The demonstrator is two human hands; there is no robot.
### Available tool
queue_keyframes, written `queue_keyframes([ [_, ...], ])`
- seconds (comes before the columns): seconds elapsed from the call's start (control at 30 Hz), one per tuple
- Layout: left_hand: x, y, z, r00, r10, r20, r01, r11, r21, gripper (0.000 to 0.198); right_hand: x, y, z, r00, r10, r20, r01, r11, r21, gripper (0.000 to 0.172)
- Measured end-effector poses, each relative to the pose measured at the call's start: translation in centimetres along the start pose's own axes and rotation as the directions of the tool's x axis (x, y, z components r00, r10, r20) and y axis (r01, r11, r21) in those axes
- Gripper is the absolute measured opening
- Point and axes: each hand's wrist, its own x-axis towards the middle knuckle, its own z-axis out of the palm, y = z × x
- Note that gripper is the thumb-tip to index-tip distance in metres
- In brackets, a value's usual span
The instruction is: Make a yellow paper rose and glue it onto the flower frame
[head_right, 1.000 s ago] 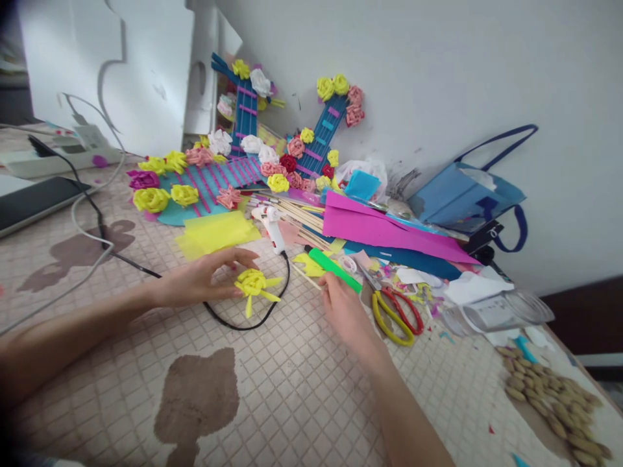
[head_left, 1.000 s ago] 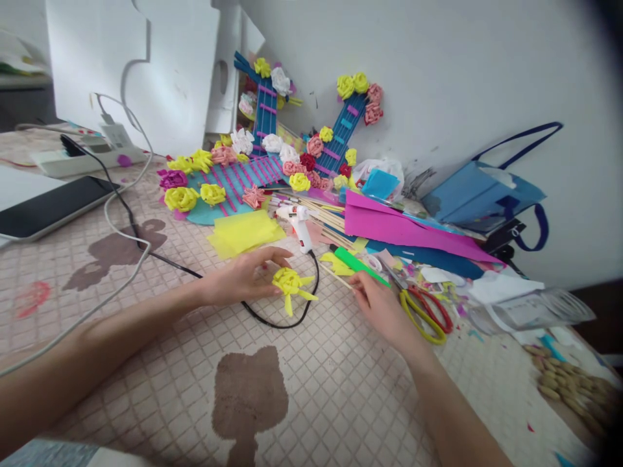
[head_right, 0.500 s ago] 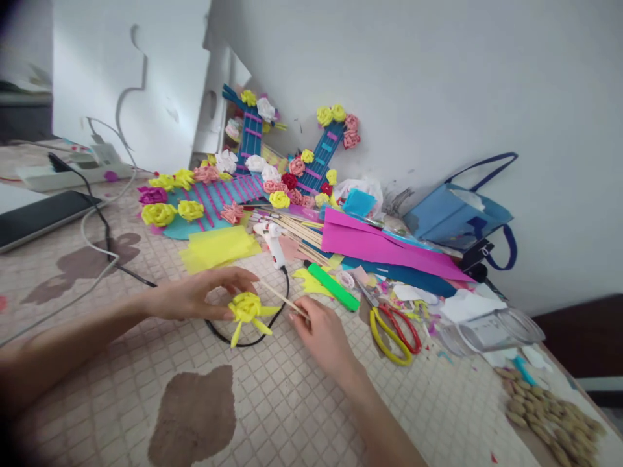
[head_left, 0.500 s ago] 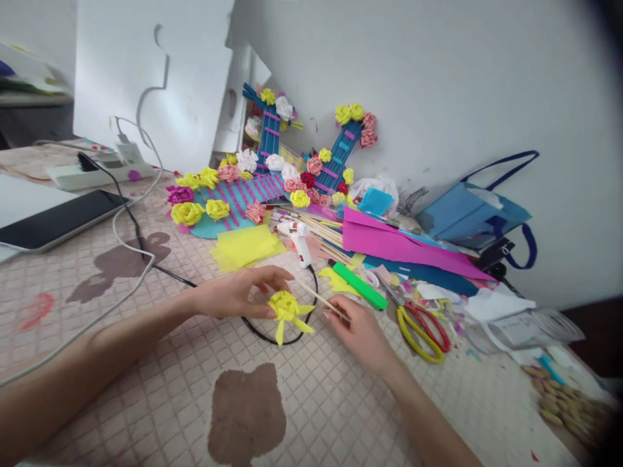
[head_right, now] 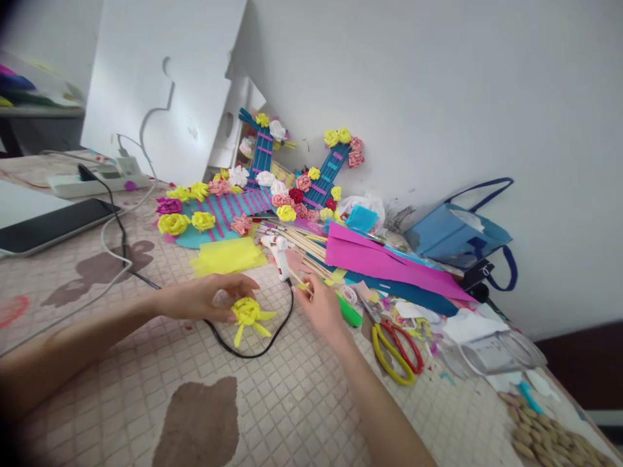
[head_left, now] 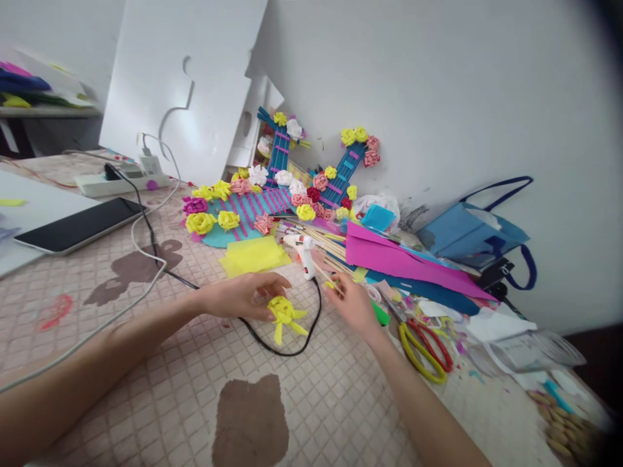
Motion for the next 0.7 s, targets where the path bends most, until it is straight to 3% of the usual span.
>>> queue_keyframes([
  [0.23,-0.2,-0.1,0.4,1.000,0.007,0.002,-0.007,1.000,-0.008,0.054,4.0,-1.7,2.0,0.999,-0.052,-0.008,0.047,0.945,-0.324,0.038],
  [0.5,-0.2,-0.7,1.5,0.997,0.029,-0.065,-0.030,0.999,-0.011,0.055,5.2,-0.6,1.7,0.997,-0.078,0.010,0.076,0.920,-0.385,0.033],
  [0.7,-0.1,0.0,1.6,0.995,0.028,-0.100,-0.036,0.996,-0.077,0.053,4.9,-0.4,1.6,0.995,-0.098,0.003,0.092,0.922,-0.377,0.029],
])
